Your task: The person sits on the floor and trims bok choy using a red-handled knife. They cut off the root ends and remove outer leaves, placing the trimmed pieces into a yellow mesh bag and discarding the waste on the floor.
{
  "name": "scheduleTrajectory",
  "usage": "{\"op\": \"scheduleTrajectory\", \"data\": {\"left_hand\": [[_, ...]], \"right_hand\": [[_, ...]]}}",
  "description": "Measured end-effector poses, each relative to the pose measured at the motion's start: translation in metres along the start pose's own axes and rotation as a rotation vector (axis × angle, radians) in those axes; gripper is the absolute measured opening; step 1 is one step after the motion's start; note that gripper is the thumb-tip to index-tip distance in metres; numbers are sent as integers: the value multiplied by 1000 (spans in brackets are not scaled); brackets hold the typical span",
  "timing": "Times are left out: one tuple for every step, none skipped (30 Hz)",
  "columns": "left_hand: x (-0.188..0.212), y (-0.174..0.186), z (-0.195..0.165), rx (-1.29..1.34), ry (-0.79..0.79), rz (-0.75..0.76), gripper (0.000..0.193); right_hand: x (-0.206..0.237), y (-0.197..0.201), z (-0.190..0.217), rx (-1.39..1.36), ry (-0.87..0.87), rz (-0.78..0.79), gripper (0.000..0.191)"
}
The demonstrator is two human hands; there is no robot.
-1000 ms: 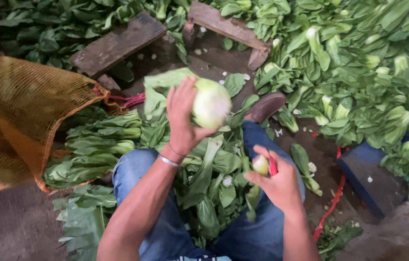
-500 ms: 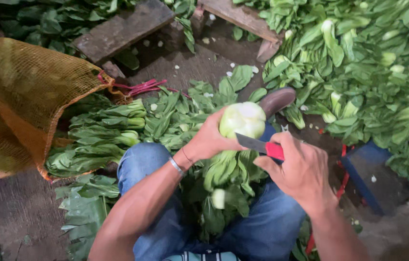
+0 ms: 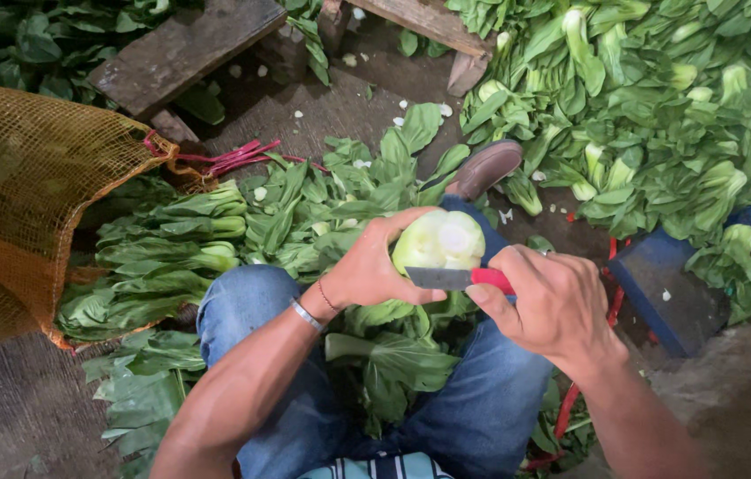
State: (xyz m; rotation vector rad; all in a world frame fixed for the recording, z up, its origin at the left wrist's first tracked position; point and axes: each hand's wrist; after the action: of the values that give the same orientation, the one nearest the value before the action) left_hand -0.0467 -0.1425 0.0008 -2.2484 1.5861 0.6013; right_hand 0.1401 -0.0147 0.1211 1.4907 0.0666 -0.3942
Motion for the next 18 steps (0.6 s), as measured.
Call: {"op": "scheduleTrajectory", "data": {"left_hand": [[0,0,-1,11,13,4,86],[0,1,-2,21,27,10,85],[0,1,-4,28,39,18,85],[1,2,-5,3,45,24,85],[1,2,-7,-21,53,31,84],[0,2,-8,-45,58,39,84],[-1,2,-9,-63,39,39,84],[-1,2,-9,-80,20,38,85],[-2,2,-9,-97,2,35,85],[-2,1,-9,-125,-24,21,86],[-2,1,-7,-151,-51,11,87],[-1,0,-6,-178,-77,-1,88],[-1,0,-4,-204,-97,-10,89],[0,0,-2,-230,-115,-17,89],[1,0,0,-256,-131,-26,90],[1,1,1,-250,-113,-23,89],[1,2,3,-244,-94,-18,88],[1,3,4,-239,-75,-15,86]], "right_hand": [[0,1,0,3,0,6,41],[0,1,0,6,-1,10,41],[0,2,0,10,-4,6,41],[1,2,1,16,-9,2,41],[1,2,1,21,-17,0,41],[2,2,1,33,-13,-6,41],[2,2,0,44,-8,-11,41],[3,1,0,54,-2,-15,41],[4,1,0,53,-6,-25,42],[5,0,-1,52,-10,-37,42],[6,-2,-1,52,-18,-50,42],[7,-3,-2,49,-22,-67,42],[8,-4,-3,46,-22,-84,42],[9,-6,-3,42,-23,-101,42],[10,-7,-3,36,-32,-100,41],[10,-9,-3,29,-39,-101,41],[11,-10,-3,21,-48,-103,40],[11,-11,-3,23,-57,-97,40]]}}
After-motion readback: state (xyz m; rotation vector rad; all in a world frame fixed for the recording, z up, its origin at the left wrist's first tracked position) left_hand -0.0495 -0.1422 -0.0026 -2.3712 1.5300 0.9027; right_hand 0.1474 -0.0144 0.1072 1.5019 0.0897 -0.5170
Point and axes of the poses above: each hand's wrist, its own x-axis away from the middle knuckle, its own y-axis out of the back of the hand, z = x × y, and after that the axes turned 5 degrees about -y, right-handed
